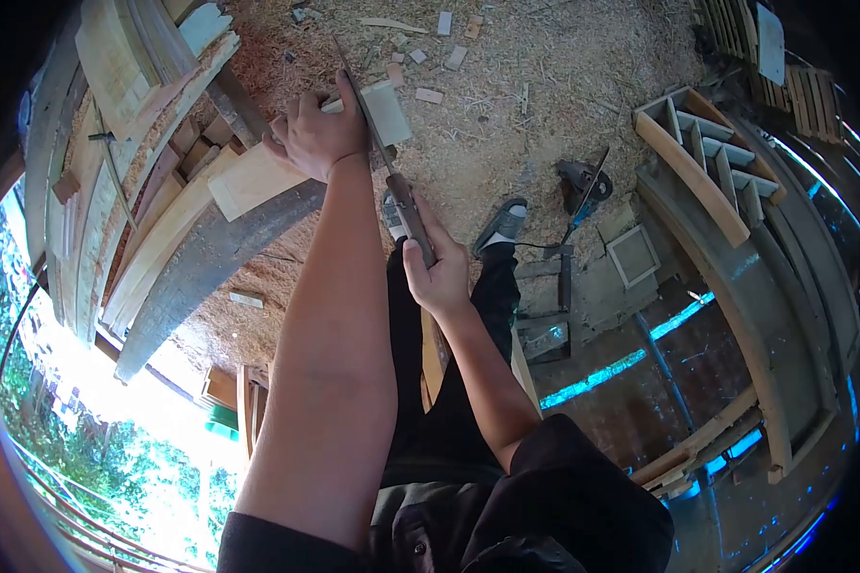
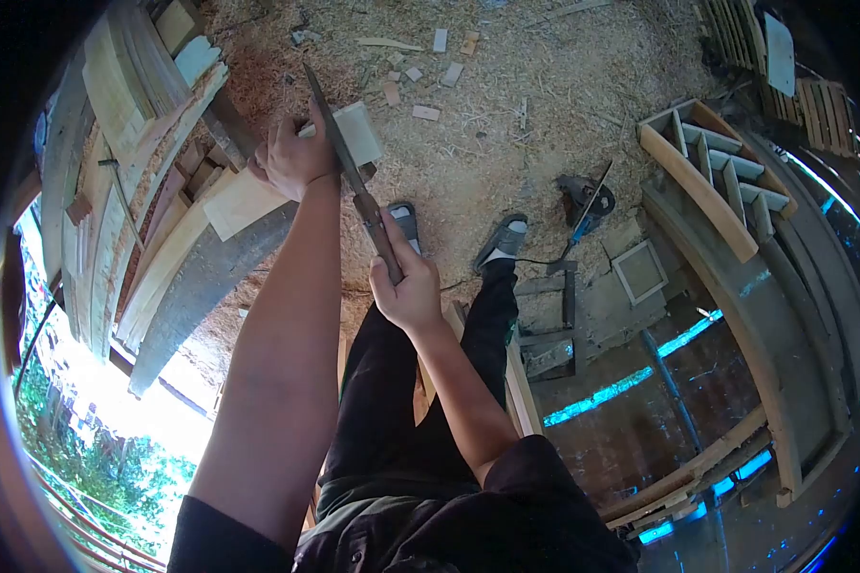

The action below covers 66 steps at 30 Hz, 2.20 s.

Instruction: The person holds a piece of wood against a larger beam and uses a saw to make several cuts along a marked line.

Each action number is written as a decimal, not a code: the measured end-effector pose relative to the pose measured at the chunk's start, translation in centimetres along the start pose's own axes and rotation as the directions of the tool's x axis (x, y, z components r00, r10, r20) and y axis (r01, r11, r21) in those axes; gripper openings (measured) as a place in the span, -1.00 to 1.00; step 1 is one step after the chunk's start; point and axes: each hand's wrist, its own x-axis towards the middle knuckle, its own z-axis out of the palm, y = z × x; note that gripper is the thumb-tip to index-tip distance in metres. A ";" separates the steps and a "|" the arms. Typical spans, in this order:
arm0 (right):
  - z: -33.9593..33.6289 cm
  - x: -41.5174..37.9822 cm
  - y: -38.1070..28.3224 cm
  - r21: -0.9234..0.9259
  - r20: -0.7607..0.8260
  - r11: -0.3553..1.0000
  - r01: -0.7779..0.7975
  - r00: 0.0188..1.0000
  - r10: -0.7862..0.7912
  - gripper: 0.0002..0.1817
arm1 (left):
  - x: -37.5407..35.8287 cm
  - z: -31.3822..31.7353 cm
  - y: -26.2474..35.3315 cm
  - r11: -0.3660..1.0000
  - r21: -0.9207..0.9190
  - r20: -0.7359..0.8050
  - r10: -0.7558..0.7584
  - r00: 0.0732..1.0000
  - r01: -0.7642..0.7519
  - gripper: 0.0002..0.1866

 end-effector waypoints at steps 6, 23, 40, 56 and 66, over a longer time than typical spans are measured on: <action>-0.4 -1.4 0.2 0.039 0.000 0.998 -0.040 0.999 0.040 -0.31 | -0.2 -0.7 0.4 0.998 0.055 -0.018 0.029 0.999 -0.028 -0.39; 0.7 -0.4 -1.2 0.070 -0.015 0.996 -0.050 0.999 0.051 -0.31 | 0.0 0.1 -0.2 0.997 0.052 -0.055 0.056 0.997 -0.053 -0.39; 1.2 0.1 -1.8 -0.018 -0.058 0.999 -0.026 0.998 0.025 -0.32 | -0.3 -0.2 0.1 0.996 0.070 -0.095 0.067 0.993 -0.060 -0.44; 0.3 -0.4 -2.4 0.017 -0.010 0.990 -0.143 0.990 0.143 -0.32 | -0.4 -0.8 0.6 0.989 0.134 -0.074 0.068 0.995 -0.058 -0.51; 0.1 -0.3 -3.4 0.033 0.041 0.965 -0.261 0.965 0.259 -0.33 | -0.3 -0.6 0.6 0.996 0.064 -0.085 0.060 0.995 -0.055 -0.48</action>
